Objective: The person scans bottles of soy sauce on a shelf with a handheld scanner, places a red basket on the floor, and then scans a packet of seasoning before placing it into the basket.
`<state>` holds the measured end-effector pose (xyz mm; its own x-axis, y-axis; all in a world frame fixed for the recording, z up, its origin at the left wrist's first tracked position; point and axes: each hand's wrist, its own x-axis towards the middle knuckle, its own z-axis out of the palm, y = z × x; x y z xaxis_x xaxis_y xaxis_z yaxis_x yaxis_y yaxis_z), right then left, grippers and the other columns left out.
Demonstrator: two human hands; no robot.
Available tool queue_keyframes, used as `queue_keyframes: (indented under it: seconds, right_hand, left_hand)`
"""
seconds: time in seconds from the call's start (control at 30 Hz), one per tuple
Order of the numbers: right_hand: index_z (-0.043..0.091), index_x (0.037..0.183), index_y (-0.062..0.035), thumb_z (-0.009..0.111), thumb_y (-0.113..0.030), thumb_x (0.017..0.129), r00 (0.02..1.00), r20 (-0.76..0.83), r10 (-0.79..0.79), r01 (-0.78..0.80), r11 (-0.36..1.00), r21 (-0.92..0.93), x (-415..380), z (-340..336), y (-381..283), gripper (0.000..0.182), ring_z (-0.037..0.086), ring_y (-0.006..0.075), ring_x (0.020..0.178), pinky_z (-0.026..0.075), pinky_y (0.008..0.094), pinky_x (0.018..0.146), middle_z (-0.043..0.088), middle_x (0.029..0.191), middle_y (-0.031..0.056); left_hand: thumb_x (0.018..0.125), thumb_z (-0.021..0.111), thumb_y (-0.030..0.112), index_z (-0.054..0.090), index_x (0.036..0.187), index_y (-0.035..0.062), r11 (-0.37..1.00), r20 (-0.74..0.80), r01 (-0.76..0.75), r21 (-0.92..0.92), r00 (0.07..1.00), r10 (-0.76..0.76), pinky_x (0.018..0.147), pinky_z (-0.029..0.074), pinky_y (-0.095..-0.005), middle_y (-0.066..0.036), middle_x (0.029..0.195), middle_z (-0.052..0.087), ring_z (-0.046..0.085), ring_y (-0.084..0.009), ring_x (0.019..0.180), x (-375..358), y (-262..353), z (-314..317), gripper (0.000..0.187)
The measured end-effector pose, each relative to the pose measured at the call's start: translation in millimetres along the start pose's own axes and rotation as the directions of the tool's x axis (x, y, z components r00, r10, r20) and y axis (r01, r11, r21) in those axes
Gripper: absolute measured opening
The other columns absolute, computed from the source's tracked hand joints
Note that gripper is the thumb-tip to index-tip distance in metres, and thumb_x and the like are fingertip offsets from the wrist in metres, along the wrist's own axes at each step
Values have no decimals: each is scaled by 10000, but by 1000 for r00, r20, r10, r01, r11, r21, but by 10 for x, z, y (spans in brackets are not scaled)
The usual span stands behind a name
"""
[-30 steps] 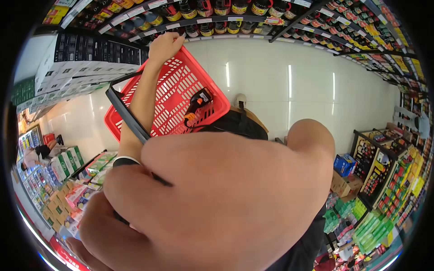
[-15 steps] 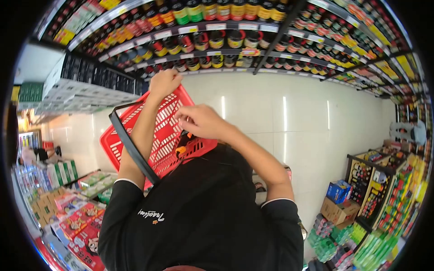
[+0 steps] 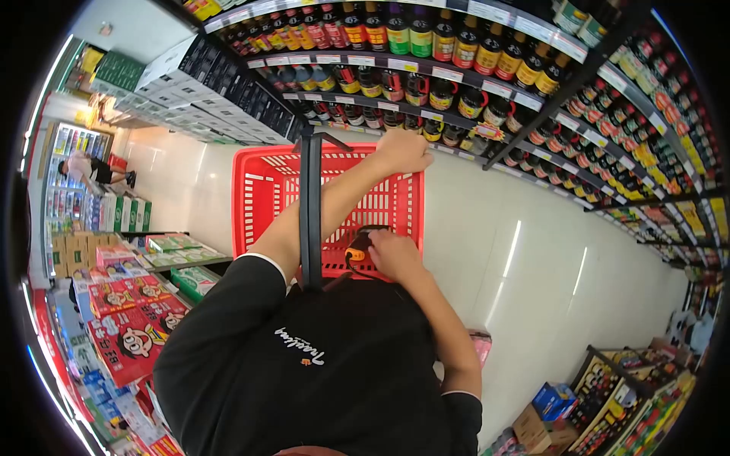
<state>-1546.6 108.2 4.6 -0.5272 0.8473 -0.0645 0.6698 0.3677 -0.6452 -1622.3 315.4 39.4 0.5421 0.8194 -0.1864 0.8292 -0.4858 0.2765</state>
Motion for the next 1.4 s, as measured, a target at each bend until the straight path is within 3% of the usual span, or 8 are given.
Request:
queue_keyframes:
  seconds: [0.27, 0.5, 0.57, 0.67, 0.73, 0.8, 1.07, 1.4]
  right_hand:
    - [588, 962, -30, 613, -229, 902, 984, 25, -174, 174, 985, 9, 128, 287, -52, 210, 658, 320, 856, 544, 438, 755, 650, 916, 139]
    - [594, 969, -27, 615, -234, 897, 965, 25, -260, 259, 965, 44, 320, 455, -91, 221, 661, 325, 852, 546, 436, 756, 655, 911, 144]
    - [597, 974, -24, 619, -238, 890, 969, 58, -241, 239, 970, 47, 371, 476, -128, 231, 666, 331, 861, 547, 441, 758, 664, 928, 148]
    - [609, 1003, -19, 627, -248, 879, 975, 108, -195, 191, 980, 52, 444, 406, -171, 261, 675, 330, 920, 548, 448, 789, 678, 980, 163]
    - [614, 1000, -4, 624, -215, 855, 973, 176, -151, 150, 989, 18, 553, 422, -208, 256, 672, 330, 932, 541, 443, 817, 670, 992, 185]
    - [615, 986, 6, 623, -199, 844, 983, 125, -136, 139, 990, -9, 637, 456, -269, 250, 673, 331, 919, 541, 442, 814, 670, 975, 185]
    - [603, 977, -11, 630, -222, 874, 998, 50, -37, 37, 999, -1, 904, 636, -512, 236, 666, 325, 905, 533, 437, 804, 664, 940, 156]
    - [621, 989, -5, 618, -201, 874, 982, 120, 144, -149, 988, 30, 1192, 948, -940, 227, 671, 347, 925, 532, 438, 821, 675, 966, 170]
  left_hand:
    - [826, 541, 392, 726, 858, -22, 985, 17, 174, -5, 985, -174, 820, 542, -465, -234, 881, 709, 694, -392, 879, -349, -438, 9, 454]
    - [829, 534, 376, 716, 794, 12, 974, -51, 226, 25, 973, -225, 778, 539, -511, -230, 842, 697, 687, -394, 835, -476, -817, 98, 409]
    - [830, 531, 371, 710, 777, 18, 982, -111, 184, 52, 978, -177, 755, 542, -509, -220, 808, 697, 690, -391, 804, -472, -879, 136, 400]
    - [831, 535, 400, 700, 723, 39, 987, -26, 159, -4, 987, -159, 672, 544, -501, -170, 655, 672, 687, -381, 681, -422, -970, 75, 411]
    - [816, 562, 440, 710, 732, 44, 988, -103, 149, 36, 984, -144, 695, 542, -495, -197, 751, 692, 691, -380, 734, -439, -997, -17, 431]
    - [807, 566, 456, 739, 835, 32, 986, -126, 164, 29, 979, -159, 782, 546, -496, -210, 805, 705, 700, -375, 839, -437, -1234, 72, 459]
    - [797, 574, 417, 744, 815, 44, 999, -82, 23, -24, 996, -25, 759, 550, -489, -220, 801, 699, 695, -386, 802, -377, -1527, 51, 410]
    - [816, 562, 416, 744, 864, 42, 996, 109, 19, -89, 994, -9, 799, 539, -488, -219, 877, 711, 688, -385, 847, -552, -1981, 272, 418]
